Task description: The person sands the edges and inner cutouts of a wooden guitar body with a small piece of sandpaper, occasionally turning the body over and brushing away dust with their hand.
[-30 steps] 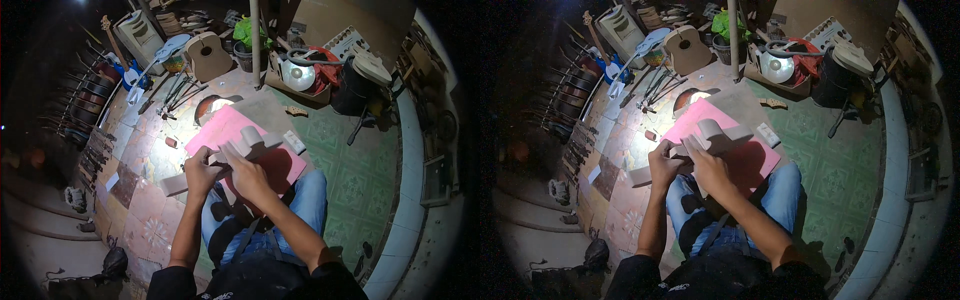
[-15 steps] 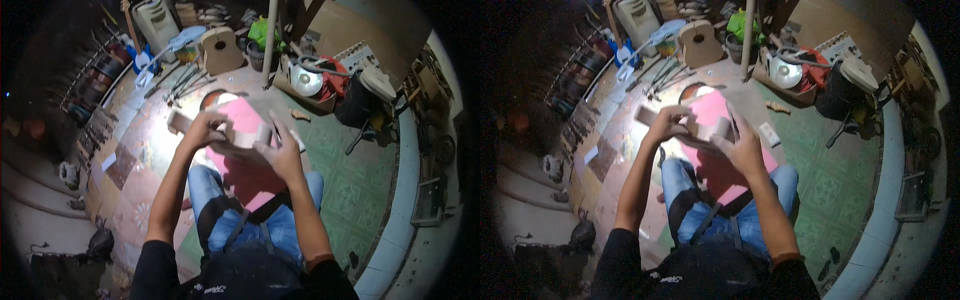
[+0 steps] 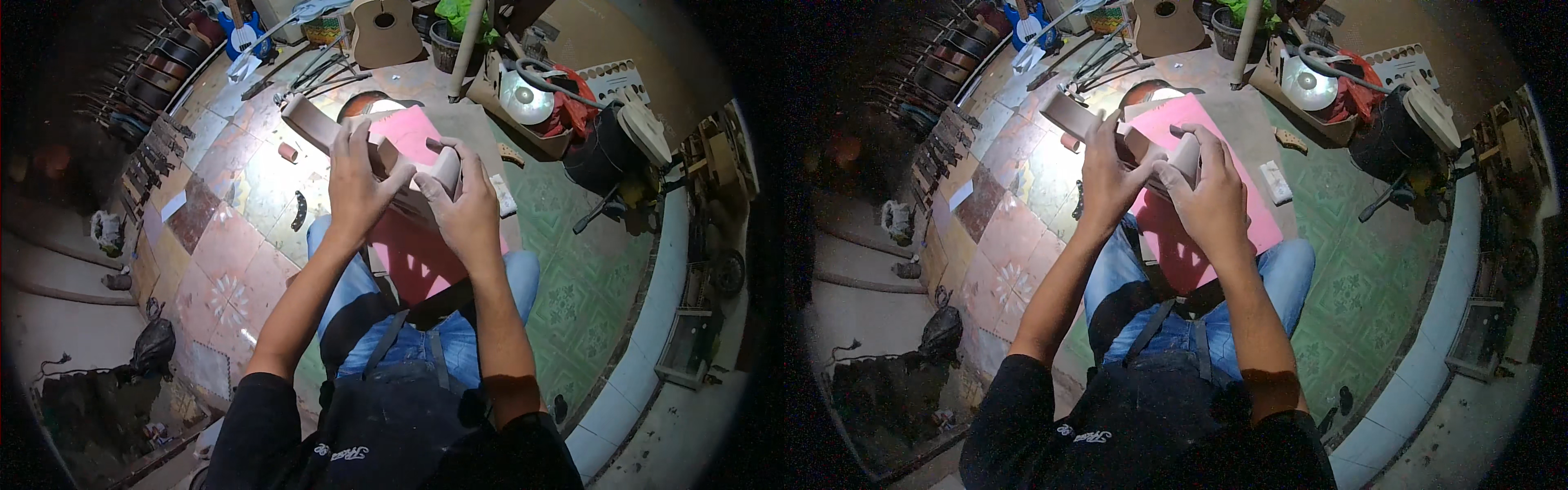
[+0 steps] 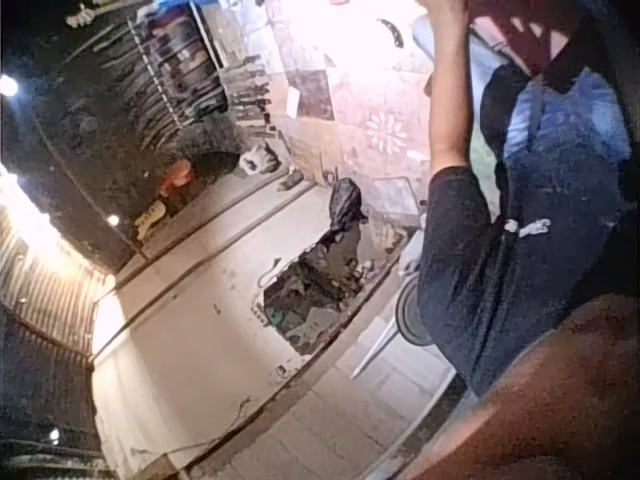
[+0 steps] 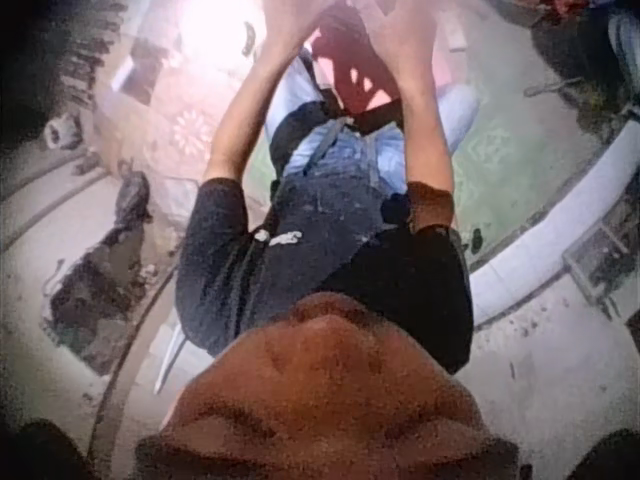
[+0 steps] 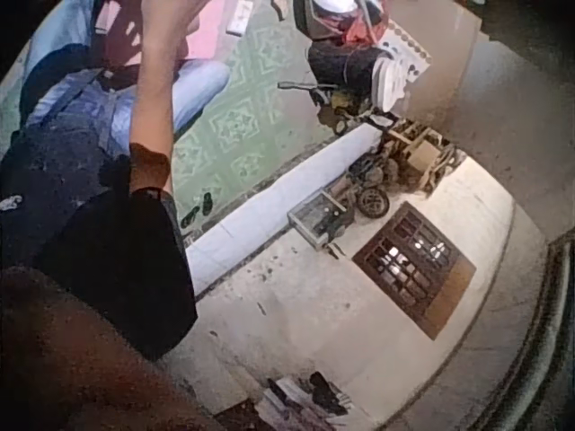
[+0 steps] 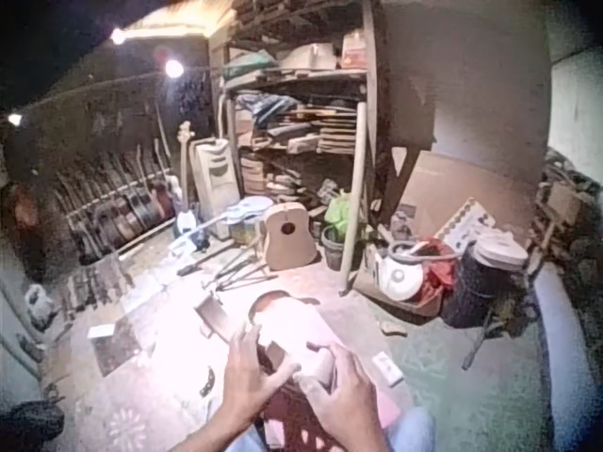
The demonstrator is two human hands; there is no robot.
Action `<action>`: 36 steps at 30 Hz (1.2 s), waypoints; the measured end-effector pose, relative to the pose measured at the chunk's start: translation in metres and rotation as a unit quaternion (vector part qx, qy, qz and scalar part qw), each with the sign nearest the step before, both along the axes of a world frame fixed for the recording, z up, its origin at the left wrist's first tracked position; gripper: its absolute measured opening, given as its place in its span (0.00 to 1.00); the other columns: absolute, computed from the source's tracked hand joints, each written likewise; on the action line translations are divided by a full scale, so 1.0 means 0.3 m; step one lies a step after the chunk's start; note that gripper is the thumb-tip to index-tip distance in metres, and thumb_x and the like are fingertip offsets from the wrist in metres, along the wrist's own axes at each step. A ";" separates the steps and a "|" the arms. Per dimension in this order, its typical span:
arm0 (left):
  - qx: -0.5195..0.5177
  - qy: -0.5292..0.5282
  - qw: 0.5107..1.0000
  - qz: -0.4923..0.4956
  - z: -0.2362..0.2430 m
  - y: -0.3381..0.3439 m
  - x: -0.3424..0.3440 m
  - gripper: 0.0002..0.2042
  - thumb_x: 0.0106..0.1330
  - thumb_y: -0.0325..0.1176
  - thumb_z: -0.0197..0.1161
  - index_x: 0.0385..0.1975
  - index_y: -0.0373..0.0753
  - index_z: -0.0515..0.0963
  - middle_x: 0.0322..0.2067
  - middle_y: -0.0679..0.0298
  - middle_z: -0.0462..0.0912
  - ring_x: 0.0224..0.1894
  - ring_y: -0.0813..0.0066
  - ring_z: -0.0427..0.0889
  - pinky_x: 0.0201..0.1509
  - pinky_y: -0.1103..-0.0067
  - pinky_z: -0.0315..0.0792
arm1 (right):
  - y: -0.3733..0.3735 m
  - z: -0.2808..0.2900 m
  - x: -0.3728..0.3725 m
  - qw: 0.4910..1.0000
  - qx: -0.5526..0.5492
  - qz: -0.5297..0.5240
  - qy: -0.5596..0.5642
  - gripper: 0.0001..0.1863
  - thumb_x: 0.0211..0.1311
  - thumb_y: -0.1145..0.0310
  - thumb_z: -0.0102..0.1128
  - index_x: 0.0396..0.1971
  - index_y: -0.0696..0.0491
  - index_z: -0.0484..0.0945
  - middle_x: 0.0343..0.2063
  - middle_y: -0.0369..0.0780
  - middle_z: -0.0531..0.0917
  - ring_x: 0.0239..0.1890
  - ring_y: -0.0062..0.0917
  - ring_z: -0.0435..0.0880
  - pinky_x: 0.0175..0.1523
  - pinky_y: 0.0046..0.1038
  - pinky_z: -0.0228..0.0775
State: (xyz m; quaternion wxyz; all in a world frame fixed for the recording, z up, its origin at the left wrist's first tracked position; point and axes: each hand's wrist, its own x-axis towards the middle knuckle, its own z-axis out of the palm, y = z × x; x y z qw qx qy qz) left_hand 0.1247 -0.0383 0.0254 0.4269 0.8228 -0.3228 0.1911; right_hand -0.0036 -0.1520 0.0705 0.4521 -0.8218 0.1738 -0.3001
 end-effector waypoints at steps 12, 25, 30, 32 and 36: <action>-0.006 -0.030 0.999 -0.032 -0.035 -0.009 0.033 0.45 0.49 0.48 0.78 0.66 0.37 0.65 0.64 0.38 0.65 0.63 0.40 0.71 0.65 0.61 0.70 | 0.009 -0.012 0.014 1.000 -0.018 -0.023 0.008 0.30 0.59 0.62 0.71 0.59 0.52 0.70 0.56 0.44 0.80 0.55 0.45 0.80 0.58 0.42 0.73; -0.063 0.034 0.995 -0.075 -0.073 0.025 0.069 0.43 0.47 0.40 0.78 0.67 0.38 0.67 0.64 0.42 0.65 0.68 0.46 0.66 0.70 0.63 0.62 | 0.035 -0.012 0.024 0.997 -0.069 -0.022 -0.013 0.30 0.60 0.59 0.70 0.59 0.53 0.69 0.54 0.45 0.79 0.54 0.45 0.81 0.53 0.42 0.76; -0.050 0.023 0.998 -0.024 -0.035 0.016 0.009 0.42 0.49 0.40 0.78 0.66 0.38 0.66 0.56 0.47 0.71 0.58 0.49 0.74 0.63 0.63 0.69 | 0.050 -0.012 0.012 0.997 -0.070 -0.024 -0.014 0.30 0.59 0.59 0.70 0.59 0.52 0.69 0.54 0.45 0.79 0.54 0.45 0.80 0.54 0.43 0.75; -0.043 0.063 0.997 -0.023 -0.024 0.026 0.011 0.39 0.52 0.41 0.77 0.65 0.36 0.69 0.55 0.50 0.77 0.55 0.53 0.78 0.67 0.67 0.65 | 0.041 -0.008 0.006 0.998 -0.063 -0.018 0.008 0.30 0.60 0.60 0.70 0.59 0.52 0.69 0.54 0.45 0.79 0.55 0.45 0.80 0.54 0.43 0.75; 0.044 -0.072 0.996 -0.015 -0.032 0.062 0.061 0.39 0.55 0.47 0.75 0.65 0.35 0.69 0.51 0.50 0.82 0.51 0.54 0.81 0.72 0.58 0.55 | 0.029 -0.005 -0.013 0.999 -0.050 -0.017 -0.003 0.30 0.60 0.61 0.70 0.59 0.52 0.69 0.54 0.46 0.79 0.55 0.46 0.80 0.55 0.43 0.75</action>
